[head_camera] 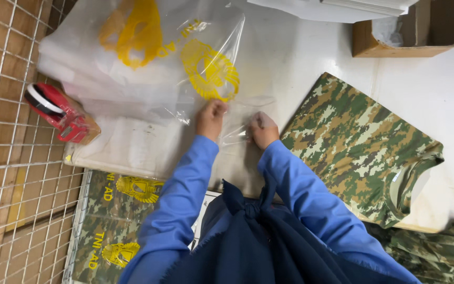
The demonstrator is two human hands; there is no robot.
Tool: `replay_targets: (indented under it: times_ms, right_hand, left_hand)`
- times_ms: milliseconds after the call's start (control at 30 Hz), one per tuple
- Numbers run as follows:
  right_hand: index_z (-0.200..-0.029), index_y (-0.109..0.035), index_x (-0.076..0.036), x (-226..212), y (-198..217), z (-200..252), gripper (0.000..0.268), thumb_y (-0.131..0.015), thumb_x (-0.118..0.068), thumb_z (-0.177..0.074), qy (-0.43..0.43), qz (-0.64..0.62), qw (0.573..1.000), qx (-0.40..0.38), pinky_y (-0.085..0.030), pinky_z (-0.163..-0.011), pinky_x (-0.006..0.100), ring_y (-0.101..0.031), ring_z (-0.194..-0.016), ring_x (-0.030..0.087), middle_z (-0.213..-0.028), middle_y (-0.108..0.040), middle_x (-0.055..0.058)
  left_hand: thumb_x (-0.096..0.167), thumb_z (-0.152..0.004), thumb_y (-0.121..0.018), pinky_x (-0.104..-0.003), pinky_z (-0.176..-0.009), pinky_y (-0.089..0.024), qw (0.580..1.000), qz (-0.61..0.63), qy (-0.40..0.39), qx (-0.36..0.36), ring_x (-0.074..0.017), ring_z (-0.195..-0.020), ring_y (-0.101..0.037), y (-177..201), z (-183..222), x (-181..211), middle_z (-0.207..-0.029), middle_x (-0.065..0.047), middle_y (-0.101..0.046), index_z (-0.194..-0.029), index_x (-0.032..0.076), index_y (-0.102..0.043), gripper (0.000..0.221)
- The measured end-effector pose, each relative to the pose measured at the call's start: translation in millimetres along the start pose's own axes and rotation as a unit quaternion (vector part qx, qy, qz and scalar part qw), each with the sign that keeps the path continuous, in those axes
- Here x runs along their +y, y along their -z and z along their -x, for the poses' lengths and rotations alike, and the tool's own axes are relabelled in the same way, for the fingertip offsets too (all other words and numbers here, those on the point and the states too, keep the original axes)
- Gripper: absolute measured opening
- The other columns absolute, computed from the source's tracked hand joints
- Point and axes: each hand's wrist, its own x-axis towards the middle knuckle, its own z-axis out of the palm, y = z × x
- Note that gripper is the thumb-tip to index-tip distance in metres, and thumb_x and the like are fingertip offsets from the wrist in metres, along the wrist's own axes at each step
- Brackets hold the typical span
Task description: The person folds camouflage-patterned shirts by placing a white card in the center, folding the sleeves and sides over the card, and kemudian sliding each folded shirt into a clear plastic bag.
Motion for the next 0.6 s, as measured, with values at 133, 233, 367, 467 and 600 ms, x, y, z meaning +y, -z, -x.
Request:
replay_targets:
  times_ms: [133, 233, 367, 467, 600]
  right_hand:
    - [-0.106, -0.066, -0.02, -1.4, 2.5, -16.2, 0.018, -0.058, -0.032, -0.096, -0.055, -0.132, 0.988, -0.062, -0.054, -0.084, 0.036, -0.074, -0.061, 0.017, -0.06, -0.07, -0.002]
    - [-0.138, -0.053, 0.005, -10.2, 34.0, -0.2, 0.057, -0.072, -0.001, -0.085, 0.032, -0.364, 0.927, -0.091, -0.053, -0.1, 0.045, -0.069, -0.11, 0.034, -0.118, -0.063, 0.019]
    - [-0.136, -0.065, -0.004, 37.4, 170.9, -17.4, 0.056, -0.062, 0.009, -0.082, 0.122, -0.084, 0.986, -0.078, -0.05, -0.099, 0.056, -0.066, -0.112, 0.041, -0.123, -0.068, 0.025]
    - [-0.131, -0.065, -0.021, 79.2, 233.1, -27.0, 0.044, -0.072, -0.025, -0.088, 0.095, 0.334, 0.913, 0.215, -0.04, -0.099, 0.057, -0.05, -0.124, 0.037, -0.135, -0.055, 0.008]
    - [-0.124, -0.064, -0.028, 130.8, 270.8, -13.8, 0.032, -0.065, -0.049, -0.1, -0.013, 0.288, 0.928, 0.234, -0.046, -0.094, 0.052, -0.059, -0.11, 0.036, -0.111, -0.061, 0.005]
  left_hand:
    - [0.022, -0.106, -0.054, -0.038, -0.079, -0.06, 0.984, 0.033, -0.018, 0.176, -0.0238, -0.083, -0.075, 32.2, -42.6, 57.3, -0.086, -0.001, -0.072, -0.107, 0.021, -0.049, 0.005]
    - [0.034, -0.099, -0.068, -0.051, -0.085, -0.061, 0.993, -0.102, -0.062, 0.007, -0.0326, -0.099, -0.075, -13.2, -30.6, 122.9, -0.104, -0.006, -0.074, -0.123, 0.022, -0.04, 0.039]
    - [0.012, -0.094, -0.068, -0.05, -0.082, -0.065, 0.956, -0.263, -0.109, -0.064, -0.0348, -0.093, -0.076, -87.7, -11.4, 98.1, -0.106, -0.011, -0.069, -0.125, 0.02, -0.041, 0.042]
    - [0.006, -0.09, -0.064, -0.042, -0.082, -0.06, 0.942, -0.304, -0.107, -0.09, -0.0296, -0.096, -0.071, -114.2, -0.9, 75.3, -0.104, -0.002, -0.06, -0.12, 0.019, -0.051, 0.034]
    - [0.004, -0.088, -0.067, -0.042, -0.084, -0.058, 0.961, -0.232, -0.15, 0.024, -0.0304, -0.093, -0.068, -127.2, -2.1, 61.5, -0.101, -0.003, -0.06, -0.115, 0.021, -0.064, 0.032]
